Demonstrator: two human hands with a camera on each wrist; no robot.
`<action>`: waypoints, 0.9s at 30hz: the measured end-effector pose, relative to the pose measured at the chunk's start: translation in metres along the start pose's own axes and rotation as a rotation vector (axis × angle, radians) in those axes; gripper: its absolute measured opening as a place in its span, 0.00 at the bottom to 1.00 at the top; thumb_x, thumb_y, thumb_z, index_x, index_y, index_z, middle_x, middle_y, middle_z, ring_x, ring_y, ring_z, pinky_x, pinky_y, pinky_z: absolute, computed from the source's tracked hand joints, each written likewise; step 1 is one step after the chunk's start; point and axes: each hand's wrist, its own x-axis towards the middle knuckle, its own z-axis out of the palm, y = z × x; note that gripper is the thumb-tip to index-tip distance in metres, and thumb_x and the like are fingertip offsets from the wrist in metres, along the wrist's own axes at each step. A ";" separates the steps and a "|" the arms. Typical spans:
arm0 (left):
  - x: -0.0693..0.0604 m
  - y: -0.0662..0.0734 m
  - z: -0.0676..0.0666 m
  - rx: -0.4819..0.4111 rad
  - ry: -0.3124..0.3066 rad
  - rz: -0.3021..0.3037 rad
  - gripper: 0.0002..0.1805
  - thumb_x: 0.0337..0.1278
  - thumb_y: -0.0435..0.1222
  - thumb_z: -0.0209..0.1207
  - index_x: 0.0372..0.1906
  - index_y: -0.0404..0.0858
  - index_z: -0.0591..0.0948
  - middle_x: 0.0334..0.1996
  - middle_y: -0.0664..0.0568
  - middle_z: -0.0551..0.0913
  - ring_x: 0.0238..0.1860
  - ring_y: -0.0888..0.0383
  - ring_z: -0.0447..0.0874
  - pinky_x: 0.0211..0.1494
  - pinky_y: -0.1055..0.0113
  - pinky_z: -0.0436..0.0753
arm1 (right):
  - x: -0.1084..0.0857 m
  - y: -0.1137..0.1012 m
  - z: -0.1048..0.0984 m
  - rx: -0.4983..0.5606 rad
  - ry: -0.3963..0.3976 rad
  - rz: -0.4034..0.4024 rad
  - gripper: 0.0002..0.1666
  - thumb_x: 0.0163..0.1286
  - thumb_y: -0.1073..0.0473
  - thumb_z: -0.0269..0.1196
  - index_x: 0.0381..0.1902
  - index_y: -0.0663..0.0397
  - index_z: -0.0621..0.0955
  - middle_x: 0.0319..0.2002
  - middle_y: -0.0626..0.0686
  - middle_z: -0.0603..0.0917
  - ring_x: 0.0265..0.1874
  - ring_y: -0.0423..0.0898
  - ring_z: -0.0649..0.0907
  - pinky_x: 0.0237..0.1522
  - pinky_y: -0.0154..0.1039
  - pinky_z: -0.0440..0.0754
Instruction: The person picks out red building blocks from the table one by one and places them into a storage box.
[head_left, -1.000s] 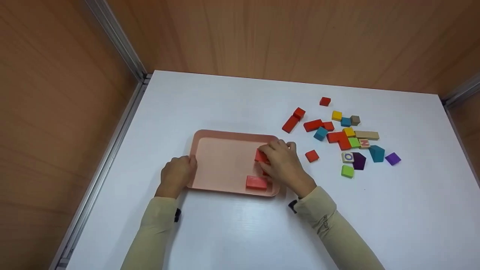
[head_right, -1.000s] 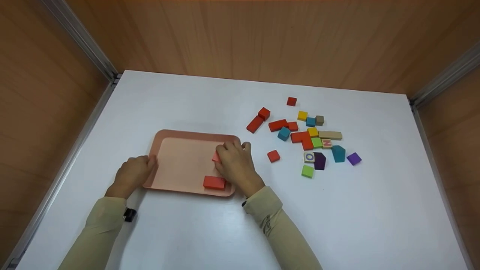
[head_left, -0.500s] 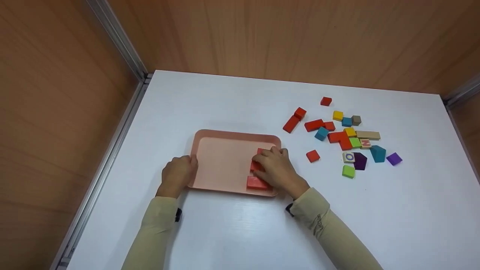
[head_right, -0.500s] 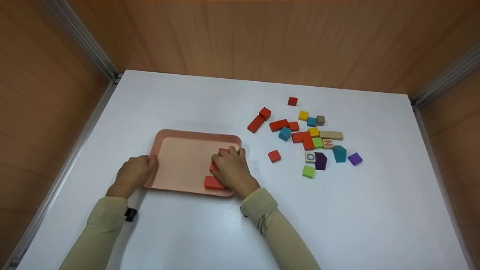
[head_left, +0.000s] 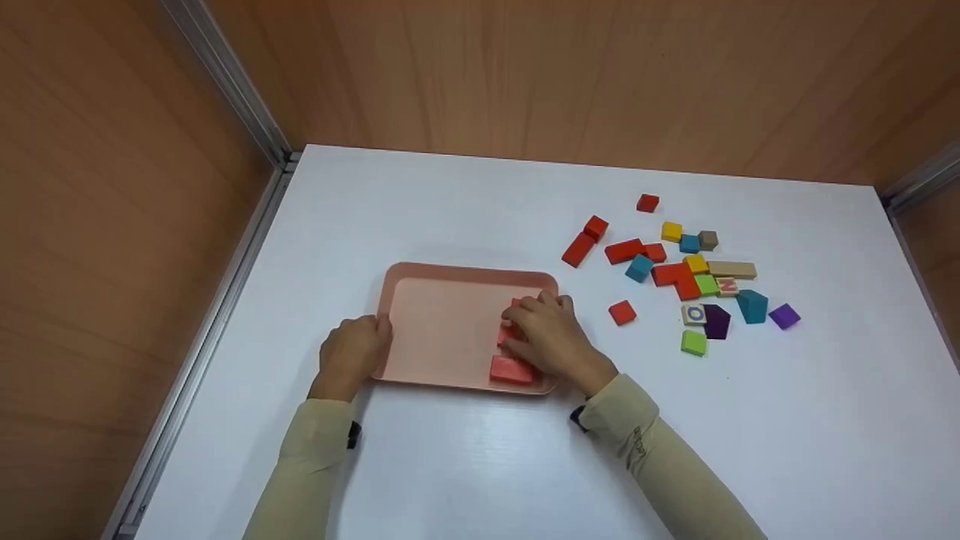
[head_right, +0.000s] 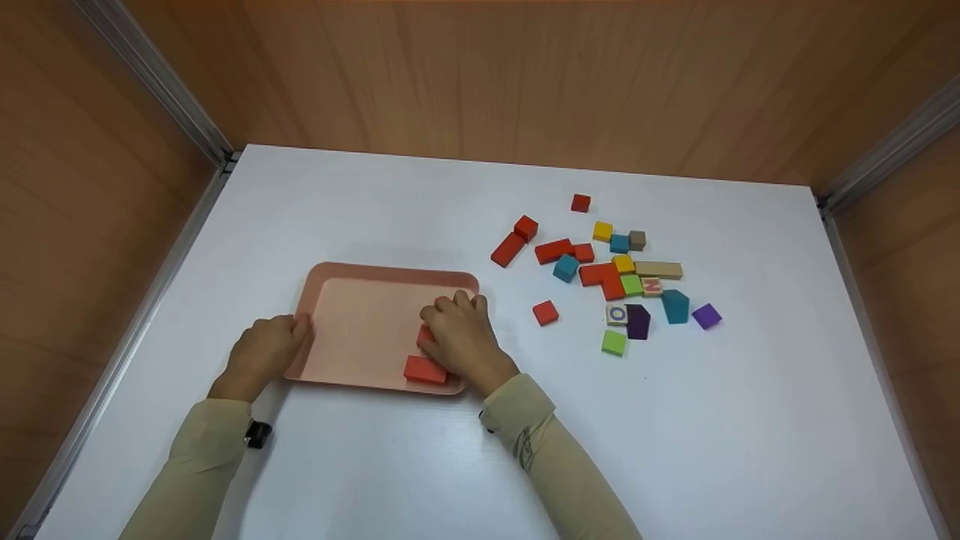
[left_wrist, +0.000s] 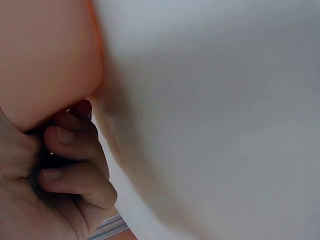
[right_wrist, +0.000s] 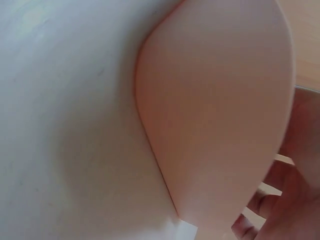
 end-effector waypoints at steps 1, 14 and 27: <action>0.000 0.000 0.000 -0.005 -0.003 0.000 0.28 0.77 0.48 0.37 0.28 0.36 0.78 0.21 0.46 0.77 0.23 0.51 0.74 0.27 0.58 0.73 | -0.001 0.002 -0.002 0.008 0.019 -0.002 0.25 0.64 0.45 0.71 0.57 0.46 0.82 0.52 0.49 0.82 0.51 0.48 0.73 0.55 0.53 0.65; 0.002 -0.001 0.000 -0.005 -0.026 -0.009 0.29 0.77 0.49 0.35 0.26 0.36 0.77 0.21 0.46 0.77 0.23 0.50 0.74 0.27 0.58 0.72 | -0.020 0.055 -0.034 0.094 0.272 0.064 0.25 0.63 0.53 0.73 0.57 0.51 0.82 0.50 0.52 0.84 0.47 0.51 0.77 0.54 0.56 0.66; 0.001 -0.001 -0.001 -0.010 0.000 0.042 0.27 0.76 0.47 0.37 0.22 0.37 0.73 0.22 0.44 0.78 0.23 0.50 0.73 0.26 0.56 0.73 | -0.060 0.147 -0.061 0.101 0.334 0.446 0.26 0.67 0.56 0.70 0.60 0.58 0.79 0.48 0.59 0.81 0.51 0.58 0.74 0.49 0.58 0.64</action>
